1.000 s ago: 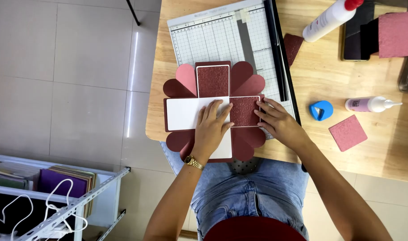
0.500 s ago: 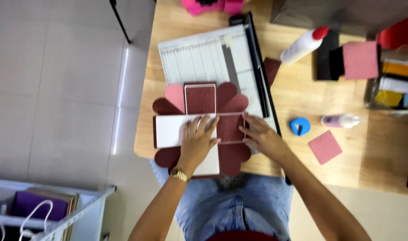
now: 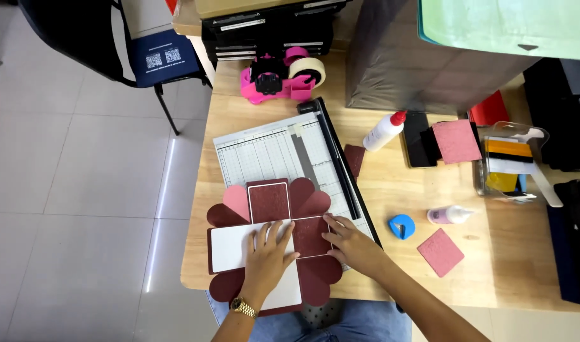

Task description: Assembling a paper explosion box by applying glue to decorative panels and attaching them to the base.

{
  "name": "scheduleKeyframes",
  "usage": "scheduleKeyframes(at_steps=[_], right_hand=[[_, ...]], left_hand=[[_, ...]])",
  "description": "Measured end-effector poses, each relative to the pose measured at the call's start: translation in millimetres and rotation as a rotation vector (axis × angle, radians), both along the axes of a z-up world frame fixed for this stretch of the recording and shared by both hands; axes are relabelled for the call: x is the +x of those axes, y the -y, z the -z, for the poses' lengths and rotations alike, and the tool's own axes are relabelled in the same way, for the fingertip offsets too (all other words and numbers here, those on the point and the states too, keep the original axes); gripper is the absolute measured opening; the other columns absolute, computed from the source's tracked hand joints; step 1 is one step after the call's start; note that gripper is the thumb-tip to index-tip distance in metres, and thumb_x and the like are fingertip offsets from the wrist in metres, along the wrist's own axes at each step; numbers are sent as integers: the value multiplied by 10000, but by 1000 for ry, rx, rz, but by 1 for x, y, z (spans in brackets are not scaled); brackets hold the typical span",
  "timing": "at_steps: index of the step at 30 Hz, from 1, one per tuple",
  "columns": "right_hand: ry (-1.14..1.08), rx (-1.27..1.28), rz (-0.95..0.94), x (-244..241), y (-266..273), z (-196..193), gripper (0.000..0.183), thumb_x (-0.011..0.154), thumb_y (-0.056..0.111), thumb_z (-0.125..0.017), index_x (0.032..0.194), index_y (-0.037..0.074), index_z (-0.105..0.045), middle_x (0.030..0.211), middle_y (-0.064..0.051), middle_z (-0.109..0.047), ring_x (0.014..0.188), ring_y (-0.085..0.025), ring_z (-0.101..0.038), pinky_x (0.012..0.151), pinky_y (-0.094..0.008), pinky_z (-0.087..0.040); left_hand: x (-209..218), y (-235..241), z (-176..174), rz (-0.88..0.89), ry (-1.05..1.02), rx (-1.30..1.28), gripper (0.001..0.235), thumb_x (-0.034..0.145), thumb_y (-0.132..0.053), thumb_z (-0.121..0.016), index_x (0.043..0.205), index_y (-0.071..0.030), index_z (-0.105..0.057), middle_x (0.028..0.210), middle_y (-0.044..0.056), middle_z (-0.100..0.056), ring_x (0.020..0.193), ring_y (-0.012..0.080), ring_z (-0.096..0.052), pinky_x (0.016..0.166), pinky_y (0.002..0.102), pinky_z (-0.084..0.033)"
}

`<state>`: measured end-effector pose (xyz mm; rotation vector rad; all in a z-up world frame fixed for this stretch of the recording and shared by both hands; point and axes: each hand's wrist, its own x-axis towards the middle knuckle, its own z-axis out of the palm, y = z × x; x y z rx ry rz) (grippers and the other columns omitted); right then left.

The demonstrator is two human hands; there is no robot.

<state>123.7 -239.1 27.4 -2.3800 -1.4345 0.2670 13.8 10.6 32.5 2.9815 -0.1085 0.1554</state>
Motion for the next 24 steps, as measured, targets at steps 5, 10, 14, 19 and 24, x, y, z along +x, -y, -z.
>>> scheduleKeyframes(at_steps=[5,10,14,19,24], right_hand=[[173,-102,-55,1,-3,10,291,863,230,-761,1100,103,-650,1463,-259,-533,1419,-352,-418,1152,-436,-372],[240,-172,-39,6,-7,18,338,807,329,-808,1033,143,-640,1490,-257,-513,1395,-327,-444,1155,-414,-356],[134,-91,-13,-1,-7,17,274,779,219,-829,980,106,-681,1461,-261,-533,1315,-374,-494,1077,-436,-436],[173,-94,-22,-1,-1,25,335,763,250,-852,1012,115,-672,1476,-226,-527,1345,-345,-461,1106,-424,-405],[60,-34,46,-4,-1,11,348,900,256,-757,1189,67,-711,1547,-225,-441,1394,-404,-421,1164,-498,-344]], left_hand=[[0,0,0,-4,-10,-4,717,866,-566,-710,1483,-267,-500,1461,21,-500,1290,278,-484,1026,554,-408],[7,3,4,5,-104,-56,742,900,-531,-694,1536,-244,-442,1519,34,-445,1361,294,-413,1041,585,-369],[10,22,-18,131,-252,-219,712,982,-351,-619,1578,-96,-324,1633,115,-307,1495,308,-255,1172,583,-201],[9,53,16,154,-155,-222,681,1057,-402,-439,1586,-6,-277,1693,149,-212,1551,303,-179,1221,537,-139],[12,53,29,128,15,-143,709,1043,-491,-428,1576,-31,-338,1678,117,-295,1546,270,-239,1219,520,-182]])
